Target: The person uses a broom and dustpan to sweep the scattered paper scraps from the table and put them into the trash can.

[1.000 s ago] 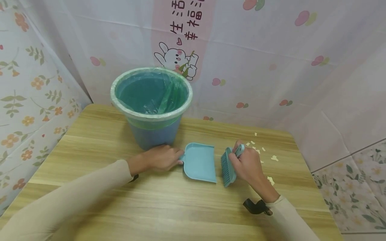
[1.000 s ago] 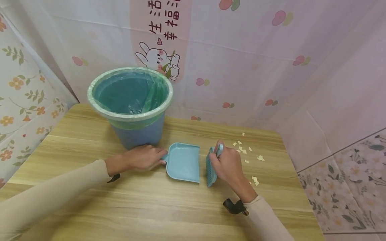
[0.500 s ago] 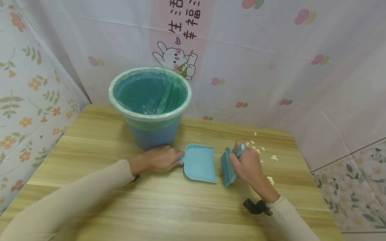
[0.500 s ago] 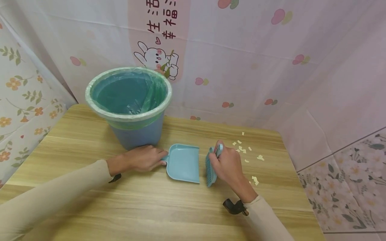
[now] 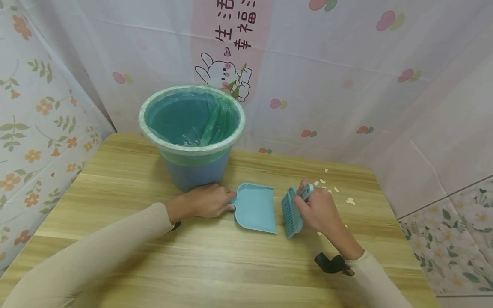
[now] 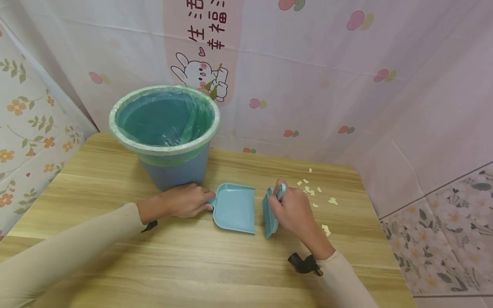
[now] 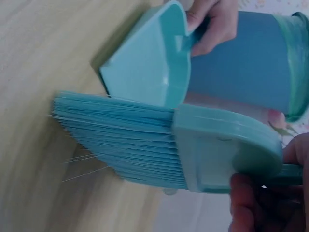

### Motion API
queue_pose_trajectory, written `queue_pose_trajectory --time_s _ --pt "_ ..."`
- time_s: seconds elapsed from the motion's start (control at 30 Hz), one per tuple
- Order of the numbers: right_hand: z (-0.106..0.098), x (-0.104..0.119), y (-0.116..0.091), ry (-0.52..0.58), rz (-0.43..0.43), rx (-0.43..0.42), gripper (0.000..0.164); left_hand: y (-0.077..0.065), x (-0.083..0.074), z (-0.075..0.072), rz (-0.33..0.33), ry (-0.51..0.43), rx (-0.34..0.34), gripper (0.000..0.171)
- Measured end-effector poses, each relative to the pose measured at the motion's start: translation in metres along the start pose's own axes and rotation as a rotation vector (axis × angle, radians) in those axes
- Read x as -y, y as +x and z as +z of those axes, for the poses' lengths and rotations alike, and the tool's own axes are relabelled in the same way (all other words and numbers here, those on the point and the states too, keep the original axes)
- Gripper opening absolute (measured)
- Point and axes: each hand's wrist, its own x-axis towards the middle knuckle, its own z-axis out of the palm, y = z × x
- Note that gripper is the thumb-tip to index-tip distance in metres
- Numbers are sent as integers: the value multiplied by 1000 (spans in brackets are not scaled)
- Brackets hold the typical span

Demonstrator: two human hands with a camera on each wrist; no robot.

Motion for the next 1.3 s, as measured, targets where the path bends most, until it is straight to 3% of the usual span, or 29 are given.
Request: queue_pose_trajectory --time_s 0.33,0.6,0.8,1.03,1.2,1.3 --pt "-34 -4 -5 -57 58 46 16 2 -2 -1 -12 18 16 23" --pt "-66 -17 -18 -214 128 104 17 2 -3 -2 -33 7 36 24" --pt "-84 -29 -34 -347 173 90 22 1 -2 -1 -32 24 34 25" --pt "-95 -44 -50 -456 219 121 26 1 -2 -1 -27 20 30 25" --pt "-93 -46 -55 -517 264 232 21 2 0 0 -29 22 31 25" --pt "-86 -45 -55 -500 298 290 20 2 0 -1 -35 18 41 25"
